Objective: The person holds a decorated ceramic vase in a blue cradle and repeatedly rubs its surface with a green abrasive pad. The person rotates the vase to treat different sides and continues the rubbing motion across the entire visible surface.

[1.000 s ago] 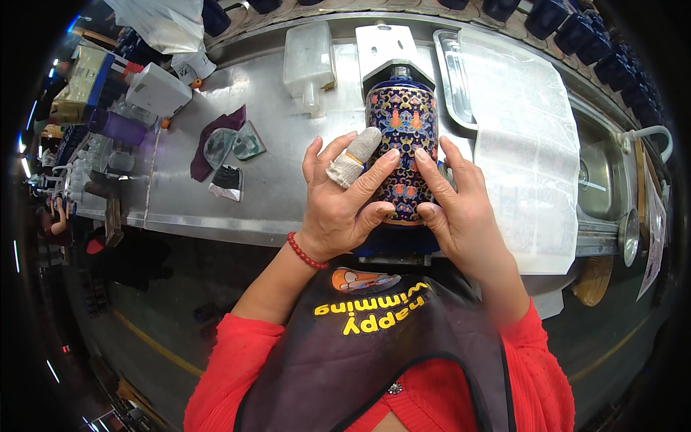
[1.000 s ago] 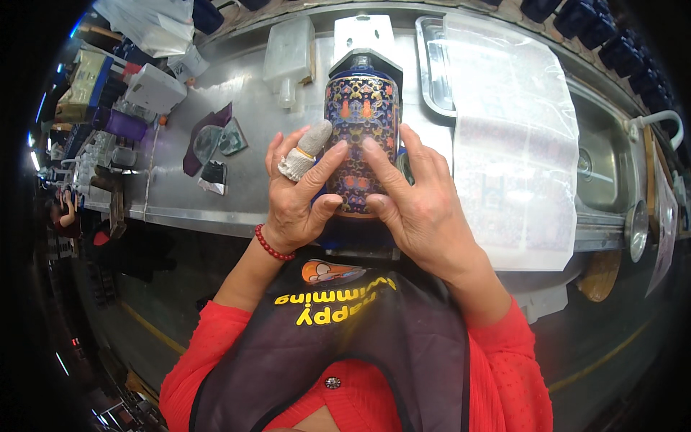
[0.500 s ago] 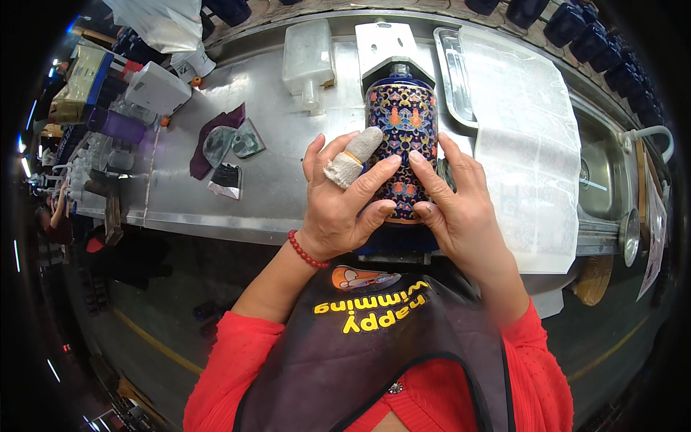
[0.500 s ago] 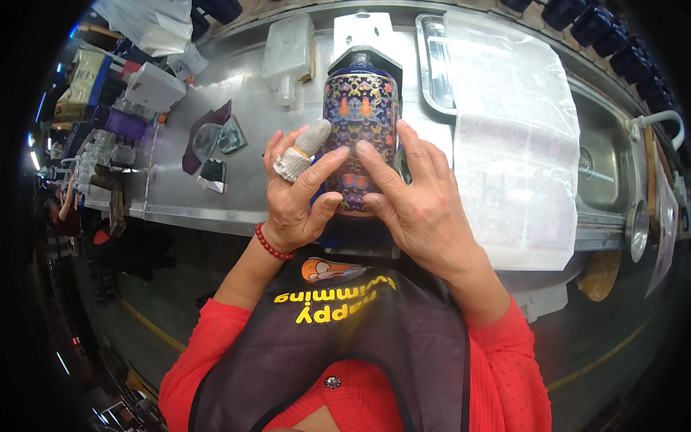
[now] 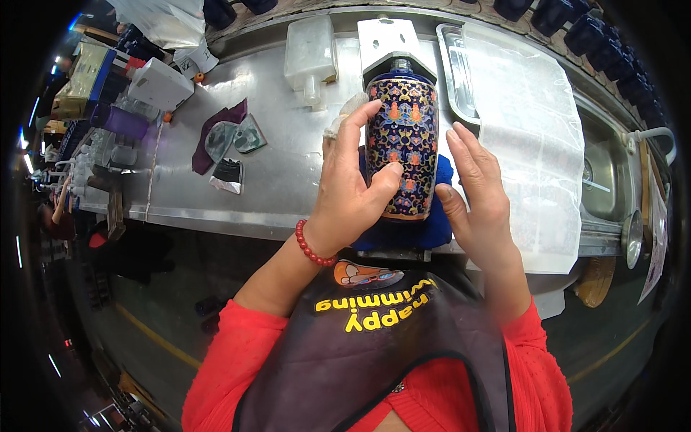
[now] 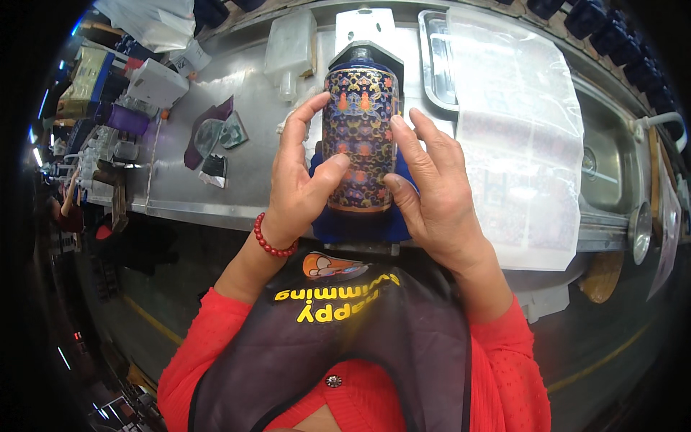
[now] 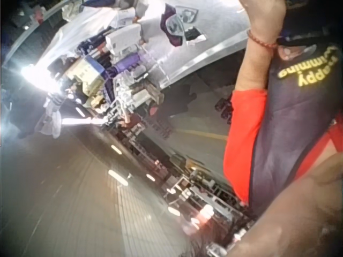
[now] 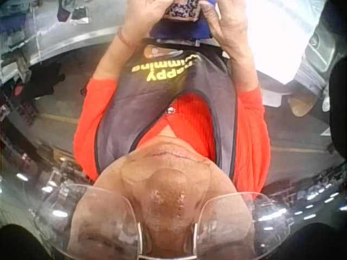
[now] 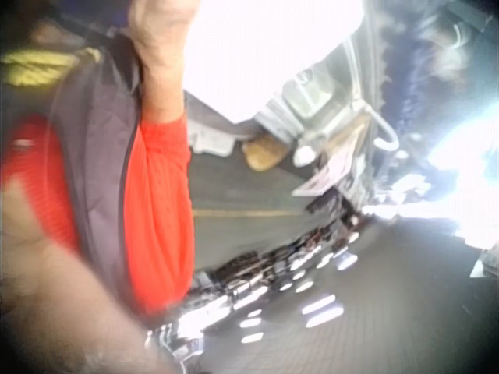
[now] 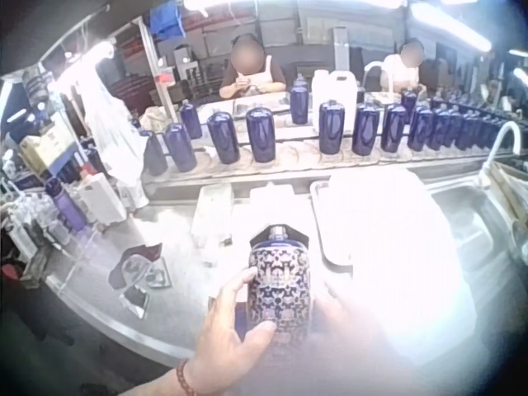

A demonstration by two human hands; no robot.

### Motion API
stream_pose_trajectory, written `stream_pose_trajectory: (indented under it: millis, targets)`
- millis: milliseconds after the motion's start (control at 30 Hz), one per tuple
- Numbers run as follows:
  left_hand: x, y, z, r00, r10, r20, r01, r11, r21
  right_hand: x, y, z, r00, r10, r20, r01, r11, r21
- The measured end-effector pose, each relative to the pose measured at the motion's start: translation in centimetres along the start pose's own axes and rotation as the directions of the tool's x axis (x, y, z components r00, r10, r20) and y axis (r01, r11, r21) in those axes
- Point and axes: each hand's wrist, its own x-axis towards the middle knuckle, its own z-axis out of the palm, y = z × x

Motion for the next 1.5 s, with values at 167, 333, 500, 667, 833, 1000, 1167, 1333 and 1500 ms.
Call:
stream_pose_trajectory:
  millis: [167, 333, 500, 667, 833, 1000, 1167, 1333, 1500]
  targets:
    - [0.8, 0.3, 0.4, 0.999, -0.038, 0.01, 0.038, 0.999, 0.0, -0.3, 0.4, -0.2, 0.999, 0.021, -0.027, -0.021, 0.999, 0.034]
    - [1.2, 0.8, 0.4, 0.999, -0.037, 0.026, 0.036, 0.998, 0.047, -0.3, 0.8, -0.1, 0.998, -0.011, -0.058, 0.014, 0.998, 0.054]
    - [1.4, 0.8, 0.4, 0.999, -0.025, 0.027, 0.023, 0.997, 0.073, -0.2, 1.0, -0.1, 0.998, 0.001, -0.062, 0.006, 0.995, 0.1]
    - [1.5, 0.9, 0.5, 0.999, -0.021, 0.025, 0.02, 0.997, 0.075, -0.1, 1.0, 0.0, 0.998, -0.01, -0.07, 0.017, 0.993, 0.113]
    - [1.3, 0.9, 0.5, 0.994, -0.099, 0.036, 0.099, 0.995, 0.002, 0.0, 1.0, -0.1, 0.996, -0.028, -0.087, 0.039, 0.991, 0.13]
    - [1.5, 0.2, 0.1, 0.999, -0.032, 0.038, 0.031, 0.999, 0.022, 0.0, 1.1, -0.1, 0.996, -0.023, -0.09, 0.035, 0.991, 0.127]
    - [1.5, 0.3, 0.3, 0.999, -0.002, 0.037, -0.001, 0.998, 0.07, -0.1, 1.1, 0.1, 0.996, -0.018, -0.092, 0.031, 0.988, 0.148]
    - [1.6, 0.6, 0.4, 0.999, -0.022, 0.037, 0.02, 0.997, 0.071, -0.2, 1.1, 0.1, 0.995, -0.018, -0.097, 0.031, 0.991, 0.133]
    - [1.6, 0.7, 0.3, 0.996, -0.079, 0.049, 0.079, 0.997, -0.002, -0.2, 1.2, 0.1, 0.994, -0.029, -0.107, 0.042, 0.992, 0.121]
